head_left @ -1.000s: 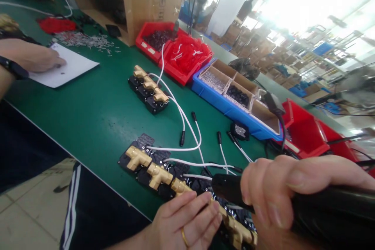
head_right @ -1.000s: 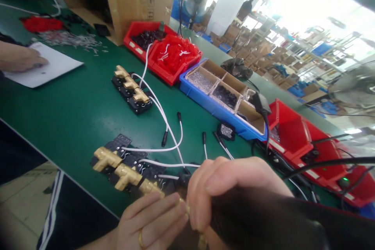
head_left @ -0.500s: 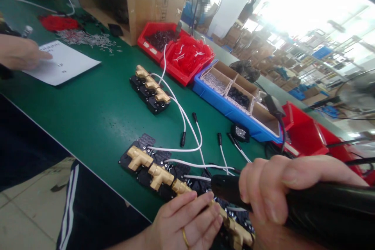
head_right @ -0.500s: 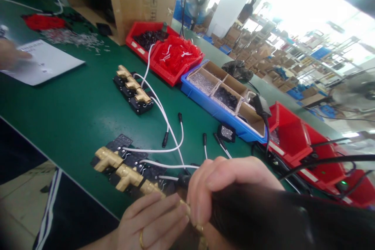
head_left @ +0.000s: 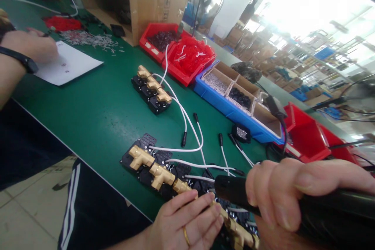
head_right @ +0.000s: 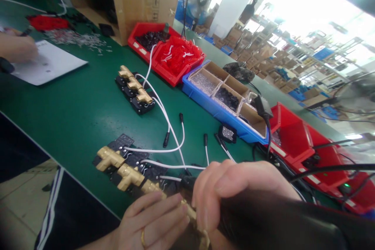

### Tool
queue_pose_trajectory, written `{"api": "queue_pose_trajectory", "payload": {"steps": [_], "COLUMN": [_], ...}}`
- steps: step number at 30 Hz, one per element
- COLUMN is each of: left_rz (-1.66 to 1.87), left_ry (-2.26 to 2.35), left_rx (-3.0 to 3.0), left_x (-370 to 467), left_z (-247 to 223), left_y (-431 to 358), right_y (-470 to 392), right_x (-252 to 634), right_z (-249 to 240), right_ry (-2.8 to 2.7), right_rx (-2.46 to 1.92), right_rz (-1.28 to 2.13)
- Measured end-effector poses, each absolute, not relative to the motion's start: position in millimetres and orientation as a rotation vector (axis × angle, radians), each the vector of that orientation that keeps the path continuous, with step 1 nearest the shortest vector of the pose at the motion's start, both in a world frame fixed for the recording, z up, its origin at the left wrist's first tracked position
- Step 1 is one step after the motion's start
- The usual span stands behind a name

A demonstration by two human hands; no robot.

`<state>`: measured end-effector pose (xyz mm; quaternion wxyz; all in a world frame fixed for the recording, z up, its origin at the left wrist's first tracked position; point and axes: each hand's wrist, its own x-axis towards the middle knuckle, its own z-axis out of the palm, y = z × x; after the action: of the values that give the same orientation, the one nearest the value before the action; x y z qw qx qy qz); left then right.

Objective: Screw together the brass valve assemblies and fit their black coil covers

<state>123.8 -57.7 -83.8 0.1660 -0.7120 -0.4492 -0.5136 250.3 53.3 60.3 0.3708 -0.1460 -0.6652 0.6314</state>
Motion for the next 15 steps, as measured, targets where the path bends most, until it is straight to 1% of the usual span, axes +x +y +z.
{"api": "queue_pose_trajectory", "payload": {"steps": [1,3,5,9,15], "left_rz": [-1.468,-1.489,-1.476,-1.449,-1.463], "left_ry": [-1.287,-1.304,-1.304,-1.279,-1.274], "left_rx": [-2.019,-1.987,-1.987,-2.01,-2.027], "left_x": [124.6,126.1,126.9,125.7,124.7], "left_z": [-84.7,-86.2,-86.9,-85.3,-82.5], "left_y": [-57.7,-57.9,-58.3,-58.6,-57.5], "right_y": [53.1,50.4,46.7,44.8,42.5], "right_x": [245.7,235.7,227.6,222.2,220.0], "right_z": [63.4,68.5,71.6,72.9,70.3], "right_ry": [-1.761,-1.689,-1.623,-1.713,-1.583], "right_rx": [-0.328,-0.347,-0.388,-0.363,-0.423], "right_rz": [1.559,1.405,1.326,1.35,1.304]}}
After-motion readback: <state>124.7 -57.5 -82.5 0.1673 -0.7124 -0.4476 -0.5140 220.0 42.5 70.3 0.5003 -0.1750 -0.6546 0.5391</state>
